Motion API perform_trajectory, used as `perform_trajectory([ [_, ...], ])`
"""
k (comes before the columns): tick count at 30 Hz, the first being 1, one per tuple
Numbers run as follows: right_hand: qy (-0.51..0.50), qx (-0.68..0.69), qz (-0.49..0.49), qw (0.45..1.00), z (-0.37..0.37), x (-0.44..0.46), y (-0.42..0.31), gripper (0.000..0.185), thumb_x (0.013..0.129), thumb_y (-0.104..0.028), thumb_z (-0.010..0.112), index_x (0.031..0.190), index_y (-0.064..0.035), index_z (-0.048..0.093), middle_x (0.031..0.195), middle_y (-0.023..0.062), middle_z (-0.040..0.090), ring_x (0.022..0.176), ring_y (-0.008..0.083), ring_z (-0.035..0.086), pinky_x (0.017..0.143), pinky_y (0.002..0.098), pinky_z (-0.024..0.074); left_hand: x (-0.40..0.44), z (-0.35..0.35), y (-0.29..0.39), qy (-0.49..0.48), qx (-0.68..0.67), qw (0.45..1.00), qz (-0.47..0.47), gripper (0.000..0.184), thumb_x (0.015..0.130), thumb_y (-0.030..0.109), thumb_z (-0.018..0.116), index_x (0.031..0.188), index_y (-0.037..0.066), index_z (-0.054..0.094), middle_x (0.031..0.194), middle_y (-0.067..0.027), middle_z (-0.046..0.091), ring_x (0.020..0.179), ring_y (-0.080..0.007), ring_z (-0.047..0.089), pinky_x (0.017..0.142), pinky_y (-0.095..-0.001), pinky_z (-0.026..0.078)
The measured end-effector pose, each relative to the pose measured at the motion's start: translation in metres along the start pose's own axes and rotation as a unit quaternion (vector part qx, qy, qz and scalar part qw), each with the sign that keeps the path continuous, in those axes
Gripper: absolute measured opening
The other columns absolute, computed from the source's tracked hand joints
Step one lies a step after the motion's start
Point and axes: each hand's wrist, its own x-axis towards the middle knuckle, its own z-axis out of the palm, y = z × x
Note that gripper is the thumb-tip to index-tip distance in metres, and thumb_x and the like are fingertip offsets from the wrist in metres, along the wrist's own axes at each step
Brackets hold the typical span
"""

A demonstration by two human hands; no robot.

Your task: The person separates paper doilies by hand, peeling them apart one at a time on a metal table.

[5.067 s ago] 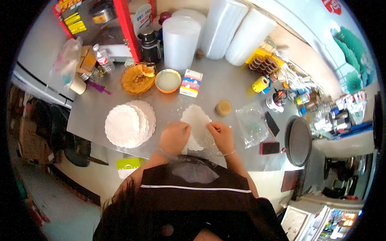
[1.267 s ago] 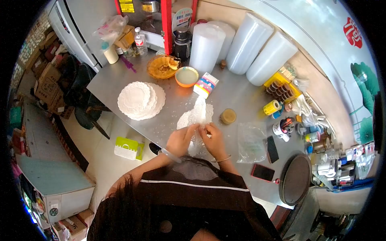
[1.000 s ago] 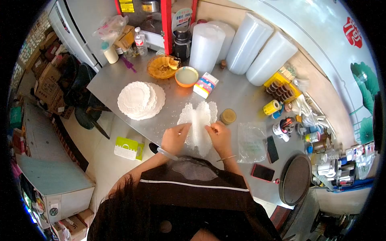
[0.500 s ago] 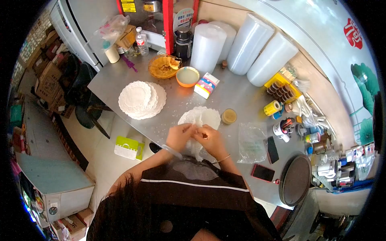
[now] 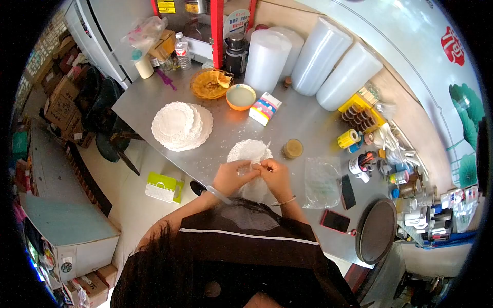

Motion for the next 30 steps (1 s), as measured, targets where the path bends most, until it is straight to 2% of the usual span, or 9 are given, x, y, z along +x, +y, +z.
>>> perform_trajectory([
  [4, -0.062, 0.016, 0.032, 0.997, -0.006, -0.001, -0.008, 0.027, 0.081, -0.023, 0.066, 0.092, 0.0015, 0.066, 0.08, 0.0137, 0.066, 0.072, 0.02, 0.064, 0.064, 0.029, 0.0484, 0.003, 0.0, -0.005, -0.03, 0.008, 0.999, -0.032, 0.032, 0.085, 0.032, 0.062, 0.098, 0.004, 0.068, 0.085, -0.0188, 0.067, 0.076, -0.0249, 0.068, 0.068, -0.0337, 0.05],
  [7, -0.028, 0.058, -0.043, 0.997, -0.001, -0.004, -0.002, 0.017, 0.083, -0.015, 0.066, 0.085, 0.0022, 0.064, 0.07, 0.0022, 0.059, 0.064, 0.0066, 0.049, 0.056, 0.0228, 0.0393, 0.005, -0.002, -0.007, -0.036, -0.014, 0.997, -0.061, 0.028, 0.087, 0.029, 0.058, 0.097, 0.004, 0.067, 0.083, -0.0185, 0.066, 0.076, -0.0283, 0.067, 0.067, -0.0352, 0.05],
  [12, 0.004, 0.055, -0.046, 0.997, 0.004, -0.005, 0.002, 0.017, 0.084, -0.014, 0.064, 0.085, 0.0021, 0.064, 0.072, 0.0047, 0.061, 0.064, 0.0086, 0.051, 0.058, 0.0232, 0.0421, 0.007, -0.004, -0.005, -0.076, 0.018, 0.99, -0.12, 0.03, 0.088, 0.028, 0.056, 0.096, 0.001, 0.067, 0.088, -0.018, 0.066, 0.082, -0.0339, 0.064, 0.071, -0.0369, 0.049],
  [15, 0.013, 0.038, -0.022, 0.999, 0.003, -0.004, 0.002, 0.016, 0.083, -0.014, 0.063, 0.083, 0.0017, 0.065, 0.07, 0.0045, 0.062, 0.063, 0.0086, 0.052, 0.058, 0.0229, 0.0427, 0.0, 0.002, -0.008, 0.046, 0.056, 0.997, 0.024, 0.034, 0.085, 0.032, 0.062, 0.101, 0.003, 0.066, 0.088, -0.0207, 0.065, 0.078, -0.0328, 0.066, 0.069, -0.0359, 0.051],
  [18, 0.024, 0.032, 0.0, 0.999, 0.005, -0.003, 0.005, 0.016, 0.083, -0.015, 0.064, 0.082, 0.001, 0.065, 0.068, 0.0033, 0.061, 0.061, 0.0078, 0.052, 0.057, 0.0227, 0.0423, -0.003, -0.006, 0.009, 0.052, 0.103, 0.992, 0.058, 0.04, 0.081, 0.037, 0.067, 0.102, 0.003, 0.066, 0.095, -0.0203, 0.065, 0.083, -0.0325, 0.066, 0.073, -0.0366, 0.052],
  [21, 0.016, 0.025, 0.016, 0.999, 0.01, -0.002, 0.011, 0.017, 0.082, -0.016, 0.065, 0.081, 0.0005, 0.066, 0.068, 0.0019, 0.061, 0.06, 0.0069, 0.051, 0.056, 0.0226, 0.0415, -0.001, 0.0, 0.001, -0.008, 0.084, 0.995, 0.045, 0.043, 0.078, 0.038, 0.069, 0.101, 0.003, 0.065, 0.097, -0.0179, 0.066, 0.086, -0.0315, 0.065, 0.076, -0.0369, 0.052],
  [25, -0.016, 0.037, 0.063, 0.997, 0.008, -0.003, 0.006, 0.017, 0.083, -0.017, 0.066, 0.081, 0.0005, 0.065, 0.066, 0.0008, 0.06, 0.06, 0.0065, 0.05, 0.055, 0.0227, 0.0405, -0.001, 0.003, 0.001, -0.042, 0.061, 0.997, 0.019, 0.033, 0.08, 0.031, 0.064, 0.099, 0.003, 0.065, 0.096, -0.0176, 0.065, 0.087, -0.034, 0.063, 0.076, -0.0402, 0.05],
  [27, -0.023, 0.031, 0.052, 0.998, 0.01, -0.007, -0.002, 0.018, 0.082, -0.017, 0.066, 0.08, 0.0004, 0.065, 0.064, 0.0007, 0.058, 0.059, 0.0064, 0.049, 0.055, 0.0226, 0.0399, -0.001, 0.003, 0.002, -0.067, 0.079, 0.995, 0.016, 0.026, 0.081, 0.025, 0.061, 0.098, 0.005, 0.066, 0.097, -0.0173, 0.065, 0.087, -0.0347, 0.062, 0.075, -0.0411, 0.049],
  [30, 0.013, 0.043, 0.003, 0.999, 0.016, -0.005, 0.005, 0.02, 0.082, -0.019, 0.067, 0.08, 0.0006, 0.064, 0.062, 0.0007, 0.056, 0.059, 0.0065, 0.047, 0.054, 0.0226, 0.039, 0.0, 0.007, -0.005, -0.029, 0.087, 0.996, 0.013, 0.021, 0.082, 0.019, 0.057, 0.095, 0.005, 0.065, 0.091, -0.0179, 0.065, 0.083, -0.0365, 0.062, 0.072, -0.0432, 0.049],
])
